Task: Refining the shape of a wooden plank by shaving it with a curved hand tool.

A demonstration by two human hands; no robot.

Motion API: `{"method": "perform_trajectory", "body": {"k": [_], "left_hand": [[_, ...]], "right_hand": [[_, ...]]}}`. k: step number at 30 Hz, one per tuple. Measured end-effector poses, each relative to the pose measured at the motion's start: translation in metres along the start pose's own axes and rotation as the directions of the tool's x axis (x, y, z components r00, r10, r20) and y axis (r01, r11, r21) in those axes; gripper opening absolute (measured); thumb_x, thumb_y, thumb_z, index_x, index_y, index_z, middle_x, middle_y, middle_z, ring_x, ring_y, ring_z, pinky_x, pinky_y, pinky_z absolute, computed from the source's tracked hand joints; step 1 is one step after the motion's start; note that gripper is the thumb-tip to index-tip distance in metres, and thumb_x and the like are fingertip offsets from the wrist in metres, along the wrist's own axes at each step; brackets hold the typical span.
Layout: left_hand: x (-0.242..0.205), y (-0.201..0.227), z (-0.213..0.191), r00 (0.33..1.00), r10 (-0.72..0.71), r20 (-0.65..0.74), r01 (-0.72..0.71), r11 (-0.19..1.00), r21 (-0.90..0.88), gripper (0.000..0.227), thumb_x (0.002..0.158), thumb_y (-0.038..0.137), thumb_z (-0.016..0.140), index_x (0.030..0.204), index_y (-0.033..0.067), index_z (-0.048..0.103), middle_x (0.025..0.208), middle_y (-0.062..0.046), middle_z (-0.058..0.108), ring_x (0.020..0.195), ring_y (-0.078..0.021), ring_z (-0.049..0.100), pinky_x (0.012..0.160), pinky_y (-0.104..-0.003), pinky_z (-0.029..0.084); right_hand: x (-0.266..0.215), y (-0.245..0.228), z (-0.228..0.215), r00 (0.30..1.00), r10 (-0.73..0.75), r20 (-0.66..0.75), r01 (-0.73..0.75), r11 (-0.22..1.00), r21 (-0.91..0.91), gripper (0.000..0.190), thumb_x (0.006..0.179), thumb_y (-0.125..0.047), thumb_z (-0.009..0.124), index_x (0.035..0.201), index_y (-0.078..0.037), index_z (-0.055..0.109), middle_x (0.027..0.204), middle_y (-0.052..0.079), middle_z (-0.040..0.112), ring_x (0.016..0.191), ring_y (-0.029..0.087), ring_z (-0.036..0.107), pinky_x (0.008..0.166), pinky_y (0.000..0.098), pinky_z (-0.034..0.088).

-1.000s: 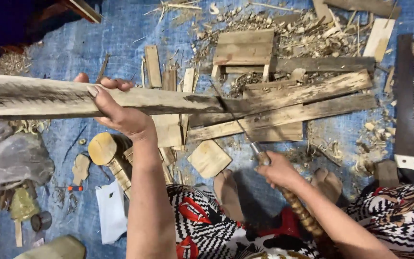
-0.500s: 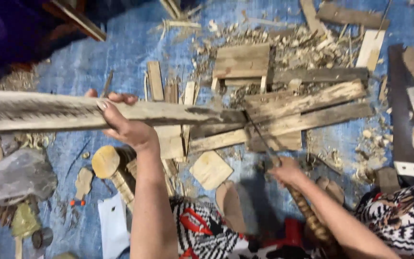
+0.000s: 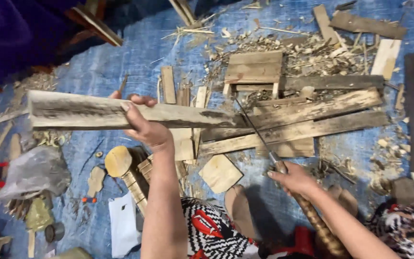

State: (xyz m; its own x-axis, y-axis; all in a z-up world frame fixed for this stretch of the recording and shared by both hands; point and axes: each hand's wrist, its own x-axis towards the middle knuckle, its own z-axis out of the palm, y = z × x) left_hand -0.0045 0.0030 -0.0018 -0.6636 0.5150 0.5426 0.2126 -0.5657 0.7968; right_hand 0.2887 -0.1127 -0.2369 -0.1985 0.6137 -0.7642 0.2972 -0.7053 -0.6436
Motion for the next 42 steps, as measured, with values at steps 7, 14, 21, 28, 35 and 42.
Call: {"method": "perform_trajectory", "body": {"k": [7, 14, 21, 28, 35, 42], "left_hand": [[-0.001, 0.005, -0.002, 0.998, -0.015, 0.069, 0.025, 0.989, -0.147, 0.035, 0.096, 0.010, 0.040, 0.130, 0.0138, 0.047, 0.091, -0.004, 0.058, 0.076, -0.0134, 0.054, 0.070, -0.029, 0.049], [-0.020, 0.012, 0.006, 0.993, 0.017, 0.119, -0.013, 0.999, -0.035, 0.032, 0.102, 0.013, 0.041, 0.134, 0.0089, 0.040, 0.094, -0.002, 0.055, 0.079, -0.0124, 0.055, 0.076, -0.029, 0.050], [-0.025, 0.016, 0.009, 0.999, 0.000, 0.032, -0.001, 0.999, 0.033, 0.031, 0.103, 0.017, 0.040, 0.133, 0.0057, 0.040, 0.093, -0.003, 0.051, 0.075, -0.0122, 0.050, 0.074, -0.029, 0.047], [-0.023, 0.005, 0.003, 0.997, 0.053, 0.055, -0.053, 0.999, -0.010, 0.029, 0.107, 0.018, 0.041, 0.134, 0.0081, 0.040, 0.090, 0.000, 0.051, 0.073, -0.0106, 0.049, 0.068, -0.025, 0.045], [-0.014, 0.007, -0.009, 1.000, -0.006, 0.011, 0.007, 0.990, -0.143, 0.030, 0.100, 0.012, 0.047, 0.129, 0.0066, 0.043, 0.093, -0.005, 0.052, 0.074, -0.0125, 0.048, 0.069, -0.029, 0.045], [-0.020, 0.014, 0.007, 0.999, 0.037, 0.028, -0.036, 0.999, -0.025, 0.030, 0.100, 0.011, 0.047, 0.129, 0.0074, 0.041, 0.091, -0.005, 0.051, 0.075, -0.0142, 0.051, 0.072, -0.031, 0.048]], "right_hand": [[-0.126, -0.066, -0.029, 0.947, 0.162, 0.277, -0.173, 0.985, 0.015, 0.042, 0.096, -0.021, 0.068, 0.137, -0.011, 0.063, 0.060, 0.013, 0.056, 0.045, 0.022, 0.049, 0.039, 0.0314, 0.038], [-0.112, -0.070, 0.005, 0.856, -0.120, 0.503, -0.051, 0.948, 0.313, 0.023, 0.094, 0.004, 0.070, 0.116, 0.005, 0.061, 0.059, 0.014, 0.061, 0.043, 0.021, 0.058, 0.035, 0.0292, 0.050], [-0.071, -0.050, 0.020, 0.819, -0.127, 0.560, -0.105, 0.925, 0.364, 0.019, 0.092, -0.002, 0.075, 0.102, 0.001, 0.060, 0.050, 0.006, 0.053, 0.035, 0.016, 0.048, 0.029, 0.0281, 0.041], [-0.070, -0.044, 0.020, 0.821, -0.137, 0.554, -0.168, 0.870, 0.464, 0.021, 0.087, 0.002, 0.076, 0.099, 0.001, 0.058, 0.053, 0.005, 0.050, 0.036, 0.014, 0.045, 0.027, 0.0265, 0.035], [-0.031, -0.021, 0.024, 0.800, -0.199, 0.566, -0.227, 0.773, 0.593, 0.017, 0.087, 0.008, 0.073, 0.094, 0.003, 0.059, 0.052, 0.005, 0.053, 0.034, 0.013, 0.048, 0.026, 0.0257, 0.039], [-0.052, -0.036, 0.026, 0.584, -0.413, 0.699, -0.101, 0.817, 0.568, 0.021, 0.090, -0.009, 0.078, 0.088, -0.001, 0.059, 0.052, 0.004, 0.056, 0.038, 0.013, 0.054, 0.033, 0.0252, 0.048]]}}
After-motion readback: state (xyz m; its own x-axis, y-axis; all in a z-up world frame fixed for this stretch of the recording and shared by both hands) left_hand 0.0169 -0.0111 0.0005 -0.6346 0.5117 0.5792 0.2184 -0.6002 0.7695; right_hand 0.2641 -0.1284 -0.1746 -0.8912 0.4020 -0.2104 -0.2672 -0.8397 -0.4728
